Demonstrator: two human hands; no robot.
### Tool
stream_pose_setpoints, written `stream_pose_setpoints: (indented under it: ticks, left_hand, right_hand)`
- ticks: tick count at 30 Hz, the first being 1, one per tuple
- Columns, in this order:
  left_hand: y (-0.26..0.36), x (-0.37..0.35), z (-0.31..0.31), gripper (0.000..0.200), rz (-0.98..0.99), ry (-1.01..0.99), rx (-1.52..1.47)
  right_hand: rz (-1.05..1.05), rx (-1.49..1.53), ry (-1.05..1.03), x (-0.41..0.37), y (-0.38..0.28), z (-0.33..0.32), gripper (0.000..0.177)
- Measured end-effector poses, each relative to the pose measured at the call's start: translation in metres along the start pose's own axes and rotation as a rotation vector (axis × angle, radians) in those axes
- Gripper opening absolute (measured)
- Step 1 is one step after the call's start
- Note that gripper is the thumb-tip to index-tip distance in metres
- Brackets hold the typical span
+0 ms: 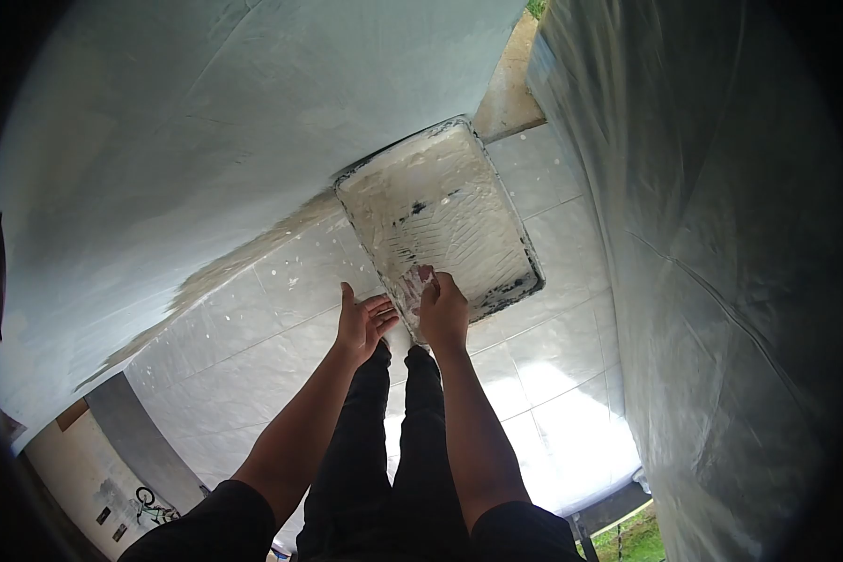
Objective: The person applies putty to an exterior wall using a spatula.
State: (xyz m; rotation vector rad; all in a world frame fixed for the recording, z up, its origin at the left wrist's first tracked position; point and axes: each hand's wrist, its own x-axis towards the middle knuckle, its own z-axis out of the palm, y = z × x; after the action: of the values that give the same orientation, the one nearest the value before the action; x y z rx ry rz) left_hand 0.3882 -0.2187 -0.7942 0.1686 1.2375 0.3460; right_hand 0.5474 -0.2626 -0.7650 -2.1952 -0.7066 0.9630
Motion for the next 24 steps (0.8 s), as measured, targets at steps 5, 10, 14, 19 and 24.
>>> stream_pose_setpoints:
  ticks: [5, 10, 14, 19, 24]
  left_hand:
    - [-0.003, 0.003, -0.002, 0.110, -0.004, -0.011, -0.004]
    - [-0.003, 0.001, 0.000, 0.110, -0.002, 0.003, 0.019]
    - [0.002, -0.002, 0.006, 0.111, -0.007, 0.055, 0.037]
    - [0.008, -0.001, 0.006, 0.113, 0.030, 0.035, 0.131]
    - [0.012, 0.002, 0.003, 0.113, 0.050, 0.059, 0.158]
  right_hand:
    - [-0.076, -0.015, 0.036, 0.004, 0.001, 0.008, 0.022]
    - [-0.055, -0.017, -0.003, 0.011, 0.004, 0.011, 0.021]
    - [-0.006, 0.067, -0.027, 0.017, 0.015, 0.004, 0.021]
    - [0.092, 0.088, -0.044, 0.026, 0.019, -0.008, 0.020]
    - [-0.008, 0.024, 0.010, 0.025, 0.010, 0.005, 0.019]
